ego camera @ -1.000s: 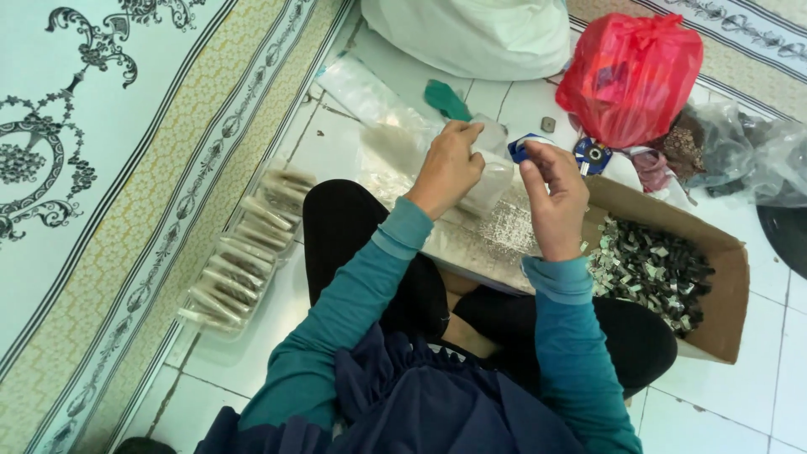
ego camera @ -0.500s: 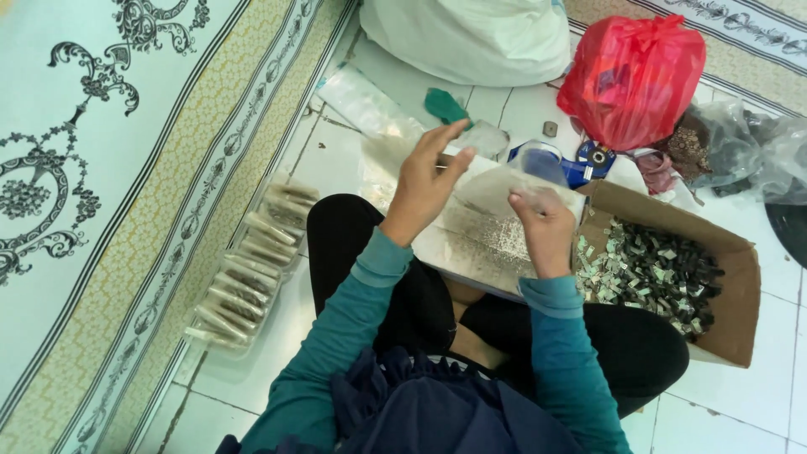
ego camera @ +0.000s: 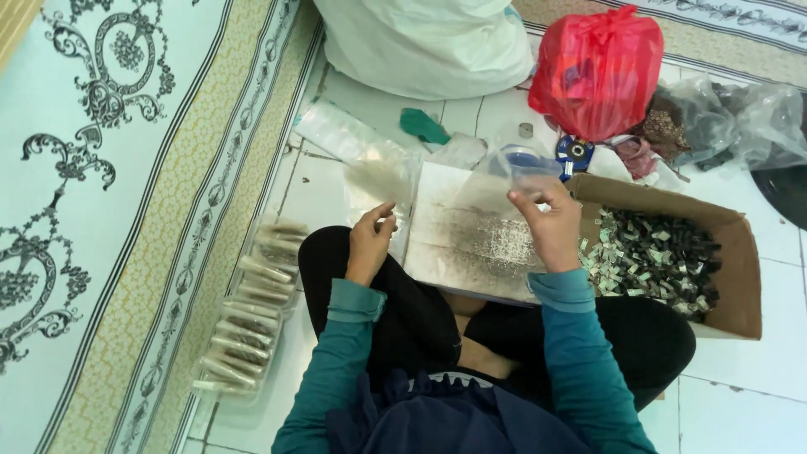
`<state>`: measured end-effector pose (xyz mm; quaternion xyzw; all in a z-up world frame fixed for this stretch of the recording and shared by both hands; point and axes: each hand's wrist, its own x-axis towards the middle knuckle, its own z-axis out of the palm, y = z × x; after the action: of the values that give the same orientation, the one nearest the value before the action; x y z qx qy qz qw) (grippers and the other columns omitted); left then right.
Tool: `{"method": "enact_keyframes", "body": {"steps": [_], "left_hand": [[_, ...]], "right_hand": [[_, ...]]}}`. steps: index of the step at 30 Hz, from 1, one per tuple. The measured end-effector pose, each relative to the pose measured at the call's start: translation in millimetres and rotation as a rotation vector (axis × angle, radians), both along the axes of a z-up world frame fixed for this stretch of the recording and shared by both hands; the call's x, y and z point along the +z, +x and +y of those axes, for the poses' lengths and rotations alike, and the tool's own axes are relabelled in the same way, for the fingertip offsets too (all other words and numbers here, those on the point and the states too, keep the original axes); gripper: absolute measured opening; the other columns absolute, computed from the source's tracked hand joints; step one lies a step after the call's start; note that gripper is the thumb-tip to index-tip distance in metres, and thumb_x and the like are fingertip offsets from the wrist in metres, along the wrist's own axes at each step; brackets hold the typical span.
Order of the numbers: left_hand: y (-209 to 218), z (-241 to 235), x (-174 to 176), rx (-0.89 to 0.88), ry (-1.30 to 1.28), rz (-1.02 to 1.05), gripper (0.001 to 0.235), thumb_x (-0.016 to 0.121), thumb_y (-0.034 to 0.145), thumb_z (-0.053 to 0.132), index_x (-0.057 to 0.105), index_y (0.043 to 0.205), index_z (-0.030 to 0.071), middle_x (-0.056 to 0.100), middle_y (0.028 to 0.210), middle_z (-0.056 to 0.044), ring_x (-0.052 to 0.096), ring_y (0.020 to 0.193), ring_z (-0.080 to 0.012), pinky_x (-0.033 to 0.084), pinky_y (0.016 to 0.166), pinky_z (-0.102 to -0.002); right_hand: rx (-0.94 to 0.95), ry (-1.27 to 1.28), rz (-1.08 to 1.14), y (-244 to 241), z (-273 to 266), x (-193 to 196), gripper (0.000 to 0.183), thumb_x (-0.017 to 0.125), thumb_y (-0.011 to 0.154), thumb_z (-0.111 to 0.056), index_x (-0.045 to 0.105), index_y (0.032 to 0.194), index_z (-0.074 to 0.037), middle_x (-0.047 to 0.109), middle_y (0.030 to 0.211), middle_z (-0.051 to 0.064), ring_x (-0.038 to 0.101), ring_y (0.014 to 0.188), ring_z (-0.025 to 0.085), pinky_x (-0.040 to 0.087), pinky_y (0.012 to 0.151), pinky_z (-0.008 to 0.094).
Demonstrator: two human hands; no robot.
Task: Packaging small metal components from a bulk box into individual plastic bags.
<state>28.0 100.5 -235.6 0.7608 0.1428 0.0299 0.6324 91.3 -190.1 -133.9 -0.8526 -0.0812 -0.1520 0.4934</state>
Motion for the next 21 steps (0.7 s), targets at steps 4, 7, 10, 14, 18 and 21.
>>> {"method": "enact_keyframes", "body": {"steps": [4, 7, 10, 14, 18, 21], "left_hand": [[-6.2, 3.8, 9.0, 0.001, -0.116, -0.025, 0.037, 0.061, 0.101, 0.010, 0.066, 0.137, 0.002, 0.066, 0.123, -0.028, 0.074, 0.099, -0.0308, 0.061, 0.084, -0.040], [-1.5, 9.2, 8.9, -0.035, -0.148, -0.075, 0.037, 0.059, 0.103, 0.010, 0.064, 0.139, 0.001, 0.066, 0.124, -0.026, 0.073, 0.101, -0.0299, 0.062, 0.086, -0.038], [-9.1, 9.3, 7.1, 0.001, -0.238, -0.058, 0.037, 0.061, 0.101, 0.007, 0.065, 0.137, 0.000, 0.068, 0.122, -0.027, 0.073, 0.100, -0.0284, 0.061, 0.087, -0.037], [-5.0, 8.3, -0.6, 0.017, -0.295, -0.083, 0.037, 0.060, 0.101, 0.005, 0.064, 0.138, -0.001, 0.068, 0.121, -0.023, 0.070, 0.099, -0.0244, 0.060, 0.086, -0.033], [-3.7, 6.7, -0.2, -0.003, -0.269, -0.078, 0.036, 0.059, 0.103, 0.007, 0.065, 0.138, 0.001, 0.069, 0.122, -0.022, 0.072, 0.103, -0.0266, 0.060, 0.089, -0.035], [1.5, 0.2, 2.8, -0.064, -0.166, -0.054, 0.034, 0.058, 0.104, 0.009, 0.066, 0.137, 0.003, 0.069, 0.124, -0.023, 0.073, 0.107, -0.0302, 0.060, 0.090, -0.038]], "right_hand": [[-0.012, 0.004, 0.157, 16.9, -1.2, -48.2, 0.020, 0.089, 0.086, -0.026, 0.082, 0.103, -0.017, 0.074, 0.096, 0.004, 0.070, 0.098, 0.021, 0.054, 0.088, 0.032], [0.011, 0.039, 0.164, 43.8, -6.4, -45.3, 0.020, 0.091, 0.087, -0.027, 0.083, 0.101, -0.016, 0.075, 0.089, 0.003, 0.070, 0.090, 0.017, 0.054, 0.083, 0.030], [0.022, -0.069, 0.100, 54.8, -11.0, -3.0, 0.022, 0.091, 0.087, -0.031, 0.082, 0.101, -0.016, 0.073, 0.087, 0.007, 0.071, 0.088, 0.022, 0.055, 0.082, 0.033], [0.150, -0.024, 0.073, 45.0, -10.9, 32.8, 0.016, 0.089, 0.087, -0.022, 0.082, 0.099, -0.015, 0.073, 0.083, 0.004, 0.066, 0.087, 0.012, 0.053, 0.083, 0.030], [0.211, 0.042, 0.208, 0.6, -24.7, -19.1, 0.014, 0.086, 0.085, -0.016, 0.081, 0.098, -0.013, 0.078, 0.098, 0.007, 0.070, 0.099, 0.020, 0.050, 0.095, 0.034], [0.251, -0.027, 0.188, -40.4, -38.3, -88.8, 0.018, 0.084, 0.083, -0.012, 0.082, 0.101, -0.010, 0.077, 0.104, 0.016, 0.069, 0.107, 0.039, 0.051, 0.097, 0.046]]}}
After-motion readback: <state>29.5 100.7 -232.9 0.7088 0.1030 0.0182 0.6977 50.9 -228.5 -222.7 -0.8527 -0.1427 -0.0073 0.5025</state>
